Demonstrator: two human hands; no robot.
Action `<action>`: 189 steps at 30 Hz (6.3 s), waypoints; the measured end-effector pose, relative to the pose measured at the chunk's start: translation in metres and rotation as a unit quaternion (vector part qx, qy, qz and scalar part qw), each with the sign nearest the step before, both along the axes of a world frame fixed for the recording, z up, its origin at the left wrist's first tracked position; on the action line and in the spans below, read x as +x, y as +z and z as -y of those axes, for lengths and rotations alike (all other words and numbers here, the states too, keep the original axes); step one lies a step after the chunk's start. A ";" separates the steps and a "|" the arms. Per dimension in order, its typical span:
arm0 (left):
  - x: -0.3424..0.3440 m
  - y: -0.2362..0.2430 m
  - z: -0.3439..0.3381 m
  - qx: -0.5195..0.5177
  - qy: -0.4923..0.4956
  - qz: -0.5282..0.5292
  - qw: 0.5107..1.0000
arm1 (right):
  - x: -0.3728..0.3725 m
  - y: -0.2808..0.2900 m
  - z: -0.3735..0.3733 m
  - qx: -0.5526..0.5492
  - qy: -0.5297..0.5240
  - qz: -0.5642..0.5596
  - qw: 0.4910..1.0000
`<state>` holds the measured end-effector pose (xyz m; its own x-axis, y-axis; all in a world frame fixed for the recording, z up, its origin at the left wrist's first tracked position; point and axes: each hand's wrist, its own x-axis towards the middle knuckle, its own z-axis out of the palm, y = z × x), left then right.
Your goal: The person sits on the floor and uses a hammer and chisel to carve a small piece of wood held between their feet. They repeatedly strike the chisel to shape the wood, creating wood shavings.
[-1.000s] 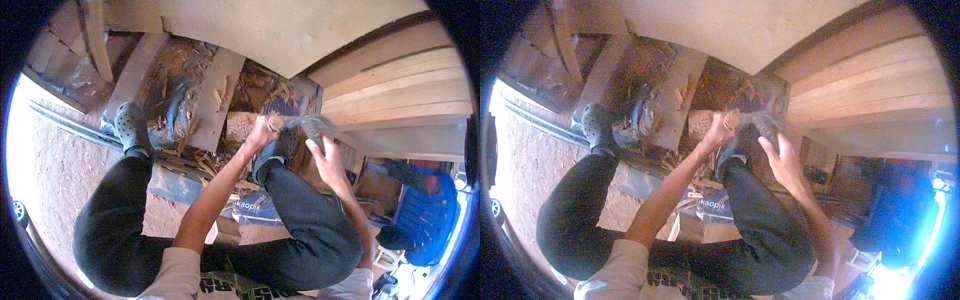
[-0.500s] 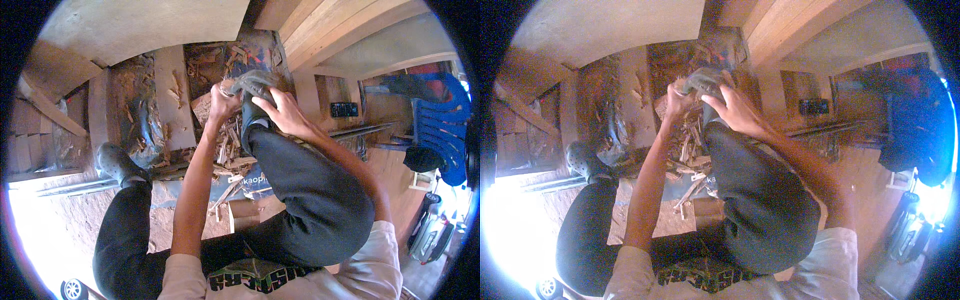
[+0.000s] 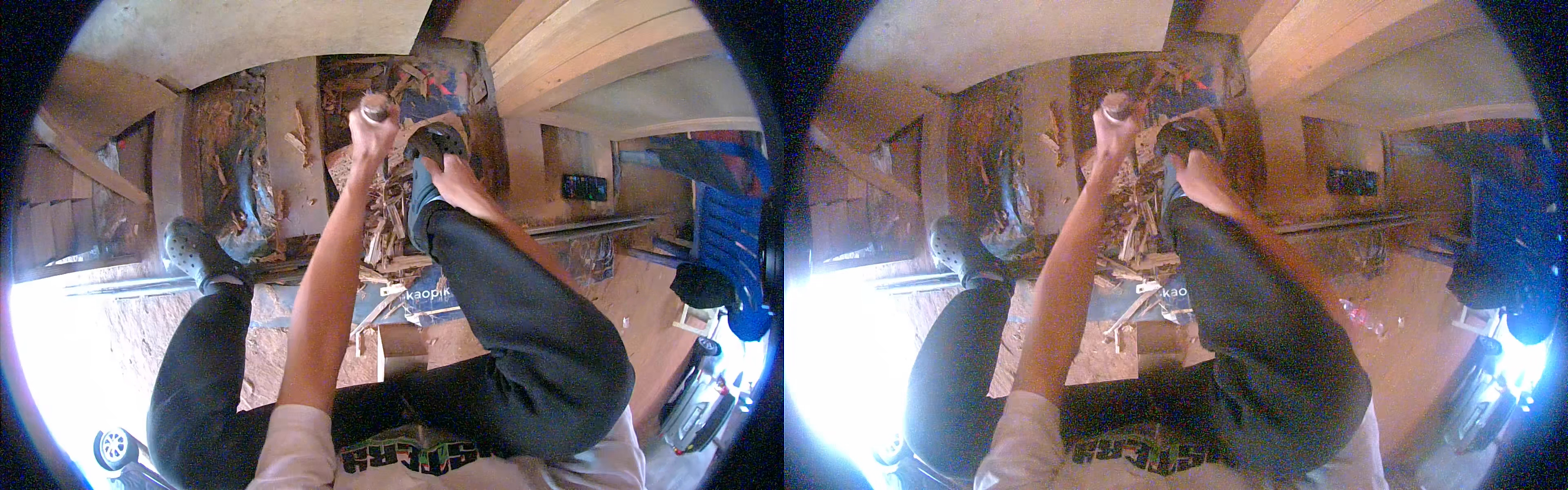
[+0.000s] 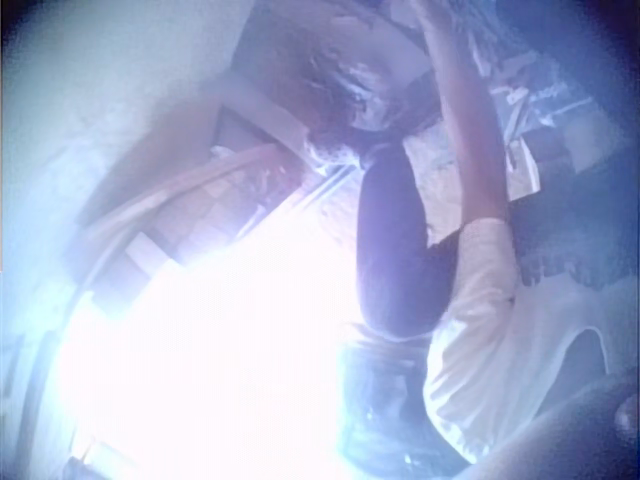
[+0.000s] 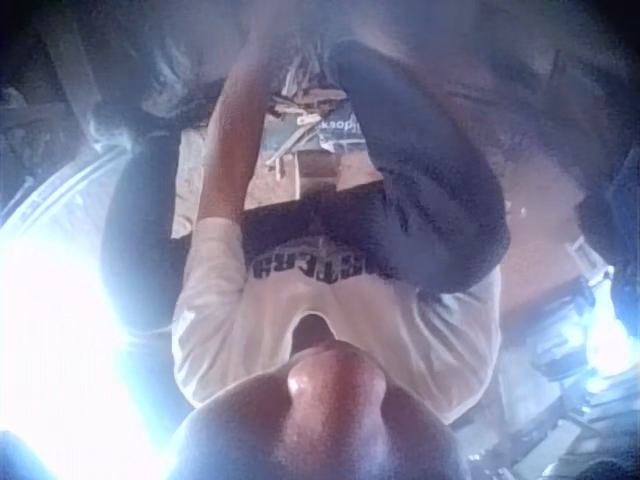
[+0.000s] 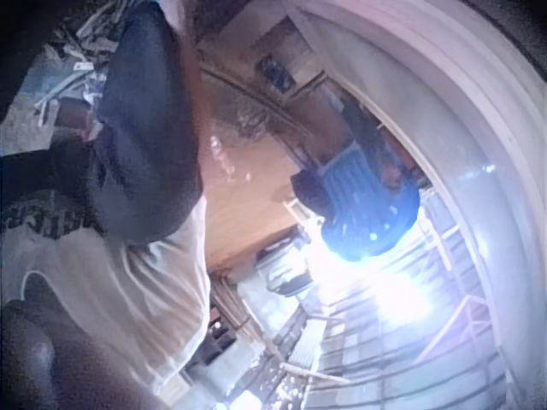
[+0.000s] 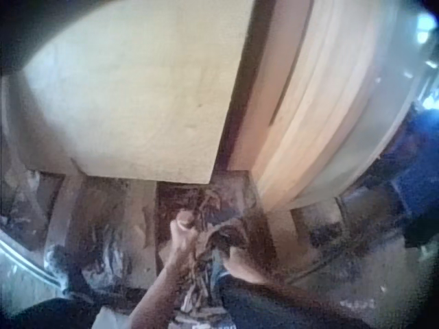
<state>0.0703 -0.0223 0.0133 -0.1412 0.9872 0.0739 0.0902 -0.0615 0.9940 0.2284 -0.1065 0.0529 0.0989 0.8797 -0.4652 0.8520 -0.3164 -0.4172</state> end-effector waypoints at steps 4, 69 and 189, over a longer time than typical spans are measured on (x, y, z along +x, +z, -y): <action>-0.008 -0.023 -0.028 0.001 0.080 -0.039 0.996 | -0.007 0.002 -0.009 -0.012 0.007 0.006 1.000; -0.084 0.054 0.127 -0.001 0.469 0.199 0.860 | 0.081 -0.045 0.097 0.305 0.143 0.124 0.934; -0.122 0.087 0.142 -0.045 0.452 0.262 0.851 | 0.037 0.052 0.121 -0.094 0.366 0.024 0.926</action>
<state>-0.0514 -0.1641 0.1003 -0.8369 0.4557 -0.3032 -0.3971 -0.1244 0.9093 0.2655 -0.2277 0.1049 -0.4670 0.6237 -0.6268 0.8830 0.2905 -0.3688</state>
